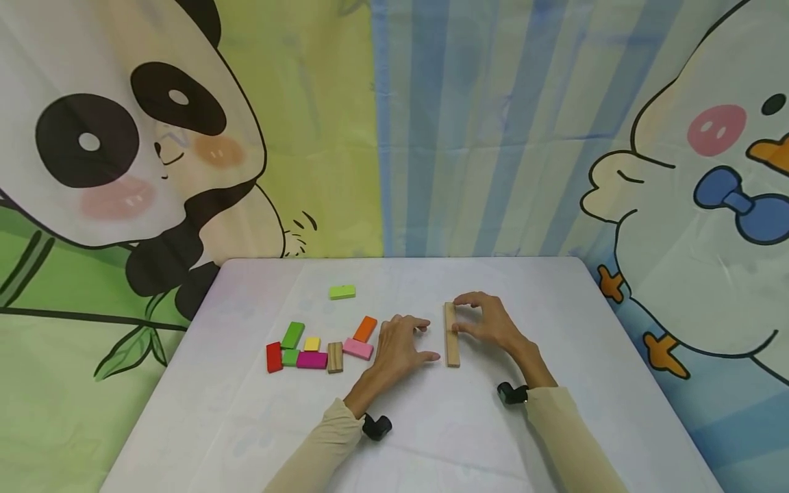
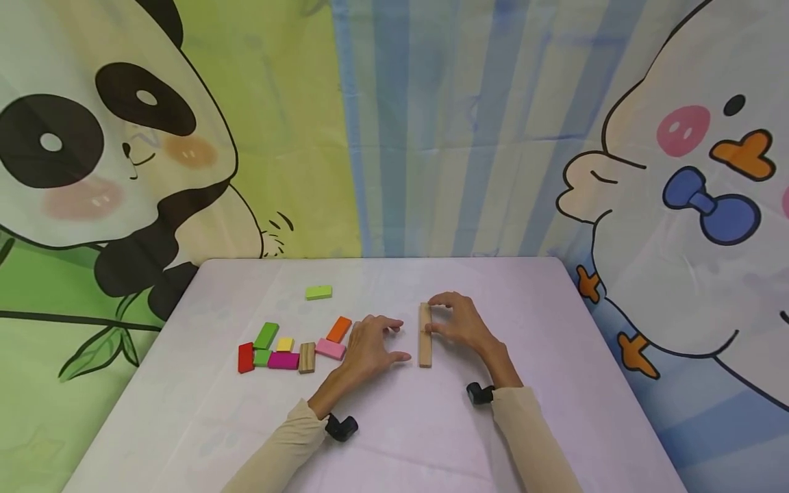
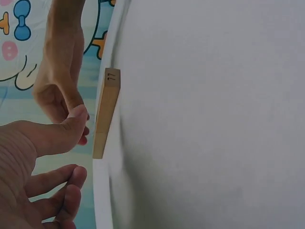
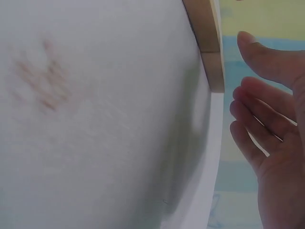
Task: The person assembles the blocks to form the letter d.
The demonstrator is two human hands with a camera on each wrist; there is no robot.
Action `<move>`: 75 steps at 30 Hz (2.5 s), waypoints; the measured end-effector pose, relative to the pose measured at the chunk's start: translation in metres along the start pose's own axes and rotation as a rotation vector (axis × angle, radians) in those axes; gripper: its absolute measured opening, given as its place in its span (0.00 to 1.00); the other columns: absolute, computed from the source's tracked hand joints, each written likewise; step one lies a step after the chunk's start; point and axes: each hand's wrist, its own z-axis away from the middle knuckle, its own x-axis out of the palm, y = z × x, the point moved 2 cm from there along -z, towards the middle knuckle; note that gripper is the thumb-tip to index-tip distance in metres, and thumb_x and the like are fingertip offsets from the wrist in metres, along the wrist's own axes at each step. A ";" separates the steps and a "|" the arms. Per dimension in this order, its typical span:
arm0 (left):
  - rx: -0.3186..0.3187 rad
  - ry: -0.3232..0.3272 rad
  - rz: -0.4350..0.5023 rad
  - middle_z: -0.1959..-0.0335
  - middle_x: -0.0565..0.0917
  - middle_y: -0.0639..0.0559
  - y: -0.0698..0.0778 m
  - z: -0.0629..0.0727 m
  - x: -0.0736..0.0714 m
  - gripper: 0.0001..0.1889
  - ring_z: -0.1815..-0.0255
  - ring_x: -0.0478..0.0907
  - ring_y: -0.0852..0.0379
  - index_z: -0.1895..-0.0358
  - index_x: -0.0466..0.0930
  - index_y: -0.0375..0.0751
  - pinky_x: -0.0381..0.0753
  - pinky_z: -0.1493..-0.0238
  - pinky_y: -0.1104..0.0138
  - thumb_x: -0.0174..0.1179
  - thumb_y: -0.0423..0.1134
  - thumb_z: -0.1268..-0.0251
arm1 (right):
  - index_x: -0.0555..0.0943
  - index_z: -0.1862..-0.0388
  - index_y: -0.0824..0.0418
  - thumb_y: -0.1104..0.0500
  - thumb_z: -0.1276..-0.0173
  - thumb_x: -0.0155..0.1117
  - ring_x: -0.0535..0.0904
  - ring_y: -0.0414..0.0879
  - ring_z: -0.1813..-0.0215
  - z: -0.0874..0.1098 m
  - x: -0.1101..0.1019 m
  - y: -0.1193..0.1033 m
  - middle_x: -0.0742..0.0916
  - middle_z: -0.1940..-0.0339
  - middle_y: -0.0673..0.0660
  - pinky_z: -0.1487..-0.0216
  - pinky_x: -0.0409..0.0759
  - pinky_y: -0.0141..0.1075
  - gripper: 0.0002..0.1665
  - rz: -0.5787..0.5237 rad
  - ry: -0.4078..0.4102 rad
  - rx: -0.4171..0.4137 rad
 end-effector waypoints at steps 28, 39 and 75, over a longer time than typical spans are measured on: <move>-0.062 0.379 0.132 0.51 0.93 0.45 -0.066 0.015 -0.111 0.18 0.50 0.82 0.46 0.41 0.91 0.44 0.69 0.47 0.53 0.77 0.42 0.32 | 0.90 0.44 0.73 0.64 0.43 0.88 0.84 0.67 0.31 0.023 0.007 -0.018 0.91 0.38 0.64 0.27 0.78 0.65 0.28 0.024 -0.079 -0.066; -0.114 0.013 -0.043 0.48 0.93 0.48 -0.108 0.051 -0.145 0.26 0.47 0.82 0.46 0.40 0.91 0.46 0.71 0.41 0.49 0.84 0.47 0.42 | 0.90 0.44 0.71 0.63 0.43 0.89 0.84 0.66 0.31 0.022 0.010 -0.020 0.91 0.38 0.62 0.27 0.78 0.65 0.28 0.042 -0.103 -0.050; 0.067 -0.146 -0.228 0.61 0.88 0.65 -0.100 0.094 -0.119 0.26 0.56 0.75 0.62 0.53 0.95 0.58 0.71 0.46 0.58 0.90 0.55 0.61 | 0.91 0.45 0.70 0.62 0.44 0.90 0.84 0.66 0.31 0.021 0.009 -0.021 0.91 0.38 0.61 0.28 0.78 0.66 0.28 0.067 -0.095 -0.031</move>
